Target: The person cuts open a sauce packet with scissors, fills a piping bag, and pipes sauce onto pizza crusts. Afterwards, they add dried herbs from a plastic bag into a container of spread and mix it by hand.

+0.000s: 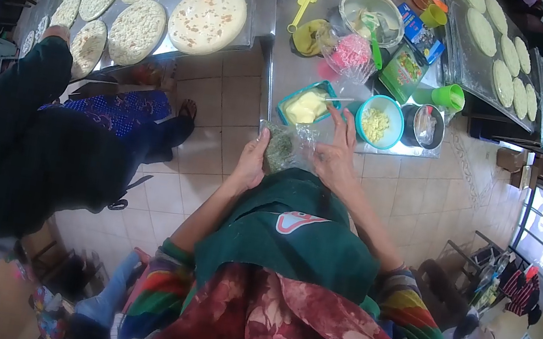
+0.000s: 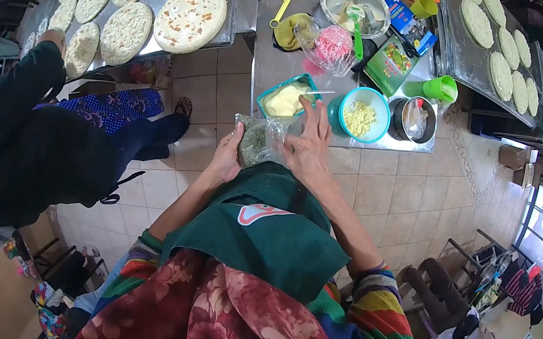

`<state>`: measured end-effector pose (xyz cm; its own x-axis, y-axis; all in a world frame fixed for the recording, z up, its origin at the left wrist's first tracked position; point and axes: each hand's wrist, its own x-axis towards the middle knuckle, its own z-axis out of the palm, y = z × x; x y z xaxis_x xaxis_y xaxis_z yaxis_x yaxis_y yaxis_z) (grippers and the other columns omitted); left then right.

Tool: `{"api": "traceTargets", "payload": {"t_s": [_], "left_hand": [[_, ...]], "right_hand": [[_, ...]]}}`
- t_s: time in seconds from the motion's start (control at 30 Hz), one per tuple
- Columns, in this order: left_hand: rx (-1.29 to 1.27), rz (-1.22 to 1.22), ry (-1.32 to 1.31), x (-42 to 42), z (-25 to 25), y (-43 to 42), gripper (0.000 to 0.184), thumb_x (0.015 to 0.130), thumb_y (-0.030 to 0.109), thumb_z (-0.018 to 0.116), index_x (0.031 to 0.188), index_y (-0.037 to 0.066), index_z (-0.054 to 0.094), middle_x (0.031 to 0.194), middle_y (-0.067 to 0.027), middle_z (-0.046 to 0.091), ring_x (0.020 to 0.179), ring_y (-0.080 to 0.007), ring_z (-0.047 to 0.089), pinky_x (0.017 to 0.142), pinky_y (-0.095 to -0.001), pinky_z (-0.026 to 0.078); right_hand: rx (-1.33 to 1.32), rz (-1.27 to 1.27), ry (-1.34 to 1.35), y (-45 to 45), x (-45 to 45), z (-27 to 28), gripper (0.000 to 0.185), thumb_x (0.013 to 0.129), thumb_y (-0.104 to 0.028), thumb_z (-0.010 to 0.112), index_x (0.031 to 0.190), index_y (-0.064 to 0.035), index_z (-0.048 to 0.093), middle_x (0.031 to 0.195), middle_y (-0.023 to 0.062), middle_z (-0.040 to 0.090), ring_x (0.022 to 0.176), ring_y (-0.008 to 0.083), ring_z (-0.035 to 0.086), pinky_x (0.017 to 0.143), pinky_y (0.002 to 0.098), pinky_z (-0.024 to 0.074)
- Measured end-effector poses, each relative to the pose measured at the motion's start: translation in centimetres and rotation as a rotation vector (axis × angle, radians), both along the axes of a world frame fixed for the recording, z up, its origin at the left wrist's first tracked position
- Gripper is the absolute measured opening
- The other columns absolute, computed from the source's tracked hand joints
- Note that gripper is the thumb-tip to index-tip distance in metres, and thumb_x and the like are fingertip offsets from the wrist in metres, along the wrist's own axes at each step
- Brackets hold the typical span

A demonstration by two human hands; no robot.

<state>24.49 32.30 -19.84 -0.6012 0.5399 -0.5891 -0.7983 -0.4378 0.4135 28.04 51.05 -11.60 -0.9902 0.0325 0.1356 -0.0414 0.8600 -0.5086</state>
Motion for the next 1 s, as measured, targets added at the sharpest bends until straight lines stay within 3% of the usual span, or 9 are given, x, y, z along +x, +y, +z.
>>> {"api": "traceTargets", "payload": {"t_s": [0.1, 0.2, 0.3, 0.4, 0.7, 0.8, 0.9, 1.0], "left_hand": [[-0.020, -0.041, 0.019, 0.2, -0.3, 0.2, 0.043, 0.096, 0.039, 0.042, 0.109, 0.001, 0.057, 0.105, -0.0096, 0.063, 0.093, -0.0186, 0.062, 0.084, -0.0365, 0.052], [-0.018, -0.029, -0.020, 0.2, -0.5, 0.4, 0.042, 0.096, 0.039, 0.043, 0.107, 0.001, 0.058, 0.103, -0.0088, 0.063, 0.091, -0.0171, 0.062, 0.082, -0.0349, 0.052], [-0.049, -0.047, -0.013, 0.2, -1.2, 0.2, 0.042, 0.096, 0.038, 0.043, 0.107, 0.001, 0.058, 0.103, -0.0079, 0.063, 0.090, -0.0163, 0.062, 0.081, -0.0342, 0.052], [-0.100, -0.049, 0.005, 0.5, -2.0, 0.5, 0.041, 0.096, 0.038, 0.043, 0.106, 0.001, 0.057, 0.102, -0.0071, 0.064, 0.089, -0.0158, 0.063, 0.080, -0.0338, 0.052], [-0.123, -0.073, 0.027, 0.0, -2.5, 0.6, 0.046, 0.096, 0.040, 0.043, 0.116, 0.000, 0.053, 0.109, -0.0067, 0.060, 0.098, -0.0143, 0.057, 0.087, -0.0306, 0.046], [-0.105, -0.067, -0.018, 0.0, -2.5, 0.6, 0.046, 0.096, 0.040, 0.043, 0.117, 0.000, 0.051, 0.112, -0.0076, 0.059, 0.101, -0.0157, 0.056, 0.088, -0.0319, 0.046], [-0.092, 0.032, -0.097, -0.5, -1.7, 0.9, 0.046, 0.095, 0.043, 0.043, 0.109, 0.002, 0.055, 0.102, -0.0088, 0.063, 0.092, -0.0185, 0.062, 0.084, -0.0350, 0.050], [-0.062, 0.045, -0.117, -1.0, -1.5, 0.8, 0.048, 0.094, 0.044, 0.042, 0.114, 0.001, 0.052, 0.108, -0.0103, 0.061, 0.097, -0.0208, 0.061, 0.088, -0.0376, 0.049]], "right_hand": [[-0.286, 0.107, 0.018, 0.0, -0.5, -2.8, 0.021, 0.066, -0.007, 0.070, 0.087, -0.0094, 0.071, 0.129, 0.0164, 0.043, 0.118, 0.0373, 0.038, 0.098, 0.0438, 0.0342], [-0.440, 0.073, -0.157, -0.2, -0.2, -4.5, 0.025, 0.068, -0.010, 0.070, 0.093, -0.0094, 0.071, 0.123, 0.0169, 0.049, 0.113, 0.0372, 0.044, 0.095, 0.0429, 0.0373], [-0.405, -0.009, -0.352, 0.0, -0.2, -4.4, 0.024, 0.070, -0.013, 0.069, 0.094, -0.0071, 0.070, 0.111, 0.0168, 0.055, 0.103, 0.0347, 0.052, 0.089, 0.0408, 0.0421], [-0.408, -0.061, -0.269, -0.3, -0.4, -4.9, 0.025, 0.070, -0.015, 0.070, 0.093, -0.0054, 0.069, 0.101, 0.0162, 0.058, 0.096, 0.0333, 0.055, 0.083, 0.0407, 0.0449], [-0.289, 0.008, -0.151, -1.6, -1.1, -4.7, 0.023, 0.067, -0.015, 0.073, 0.089, -0.0076, 0.070, 0.101, 0.0132, 0.057, 0.098, 0.0315, 0.054, 0.085, 0.0389, 0.0441], [-0.324, -0.029, -0.130, -1.9, -1.2, -5.0, 0.024, 0.067, -0.014, 0.072, 0.090, -0.0078, 0.071, 0.104, 0.0135, 0.057, 0.099, 0.0315, 0.054, 0.088, 0.0397, 0.0423], [-0.419, -0.053, -0.141, -1.7, -1.5, -5.4, 0.026, 0.067, -0.011, 0.074, 0.091, -0.0042, 0.069, 0.109, 0.0156, 0.055, 0.105, 0.0322, 0.051, 0.089, 0.0389, 0.0427], [-0.477, -0.089, -0.189, -1.4, -1.9, -5.6, 0.025, 0.069, -0.011, 0.073, 0.092, -0.0036, 0.069, 0.113, 0.0164, 0.055, 0.109, 0.0300, 0.050, 0.092, 0.0369, 0.0415]]}}
